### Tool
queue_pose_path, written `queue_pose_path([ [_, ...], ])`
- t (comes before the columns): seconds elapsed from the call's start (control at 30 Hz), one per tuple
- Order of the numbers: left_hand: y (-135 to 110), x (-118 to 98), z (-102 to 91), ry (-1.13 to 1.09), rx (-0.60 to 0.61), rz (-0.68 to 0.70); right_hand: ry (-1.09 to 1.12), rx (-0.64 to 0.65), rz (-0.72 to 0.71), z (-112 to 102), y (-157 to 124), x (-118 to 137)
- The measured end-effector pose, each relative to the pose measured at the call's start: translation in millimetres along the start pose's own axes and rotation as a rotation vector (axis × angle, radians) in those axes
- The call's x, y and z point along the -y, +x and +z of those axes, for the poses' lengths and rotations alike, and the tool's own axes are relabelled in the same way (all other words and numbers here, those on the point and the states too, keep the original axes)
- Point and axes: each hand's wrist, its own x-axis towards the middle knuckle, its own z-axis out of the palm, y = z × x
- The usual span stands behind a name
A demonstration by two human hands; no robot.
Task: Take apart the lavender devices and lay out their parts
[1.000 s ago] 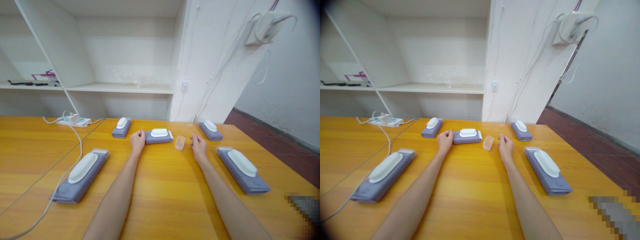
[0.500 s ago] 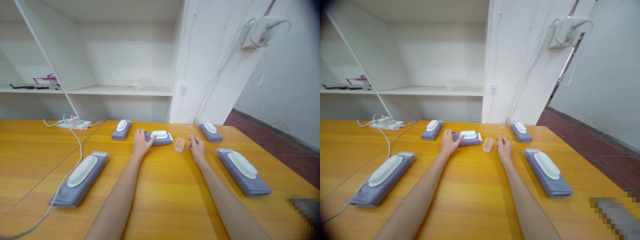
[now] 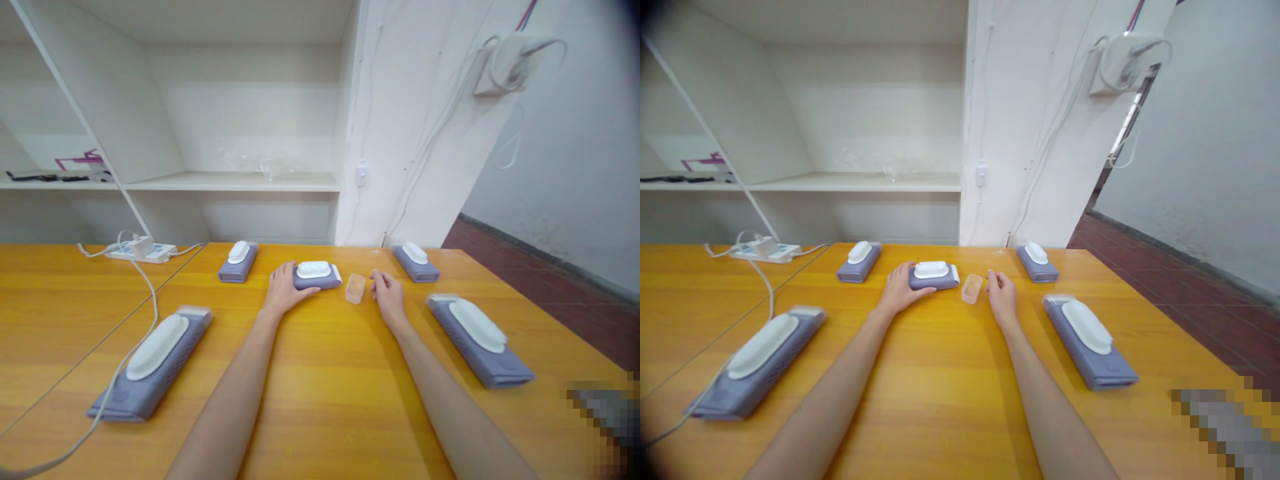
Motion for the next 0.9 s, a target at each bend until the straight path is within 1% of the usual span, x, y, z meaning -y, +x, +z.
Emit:
queue_pose_path([
  [0.13,0,1,-0.1,0.003,0.012,0.009,-0.070,-0.011,-0.078,2,-3,5],
  [0.23,0,2,0.0,0.012,0.021,0.003,-0.112,0.005,-0.152,5,-7,10],
  [0.3,0,3,0.5,0.020,0.018,0.009,-0.173,0.027,-0.236,6,-11,14],
  [0.4,0,5,1.9,0.022,0.001,0.030,-0.345,0.065,-0.419,8,-17,18],
  [0.47,1,6,2.7,0.020,-0.010,0.040,-0.434,0.092,-0.493,9,-20,19],
  [0.53,1,6,3.1,0.017,-0.012,0.041,-0.479,0.116,-0.505,9,-21,18],
  [0.7,1,5,2.6,0.010,-0.009,0.030,-0.545,0.140,-0.480,11,-20,14],
  [0.9,-1,5,1.9,0.003,0.002,0.040,-0.586,0.180,-0.449,13,-19,11],
])
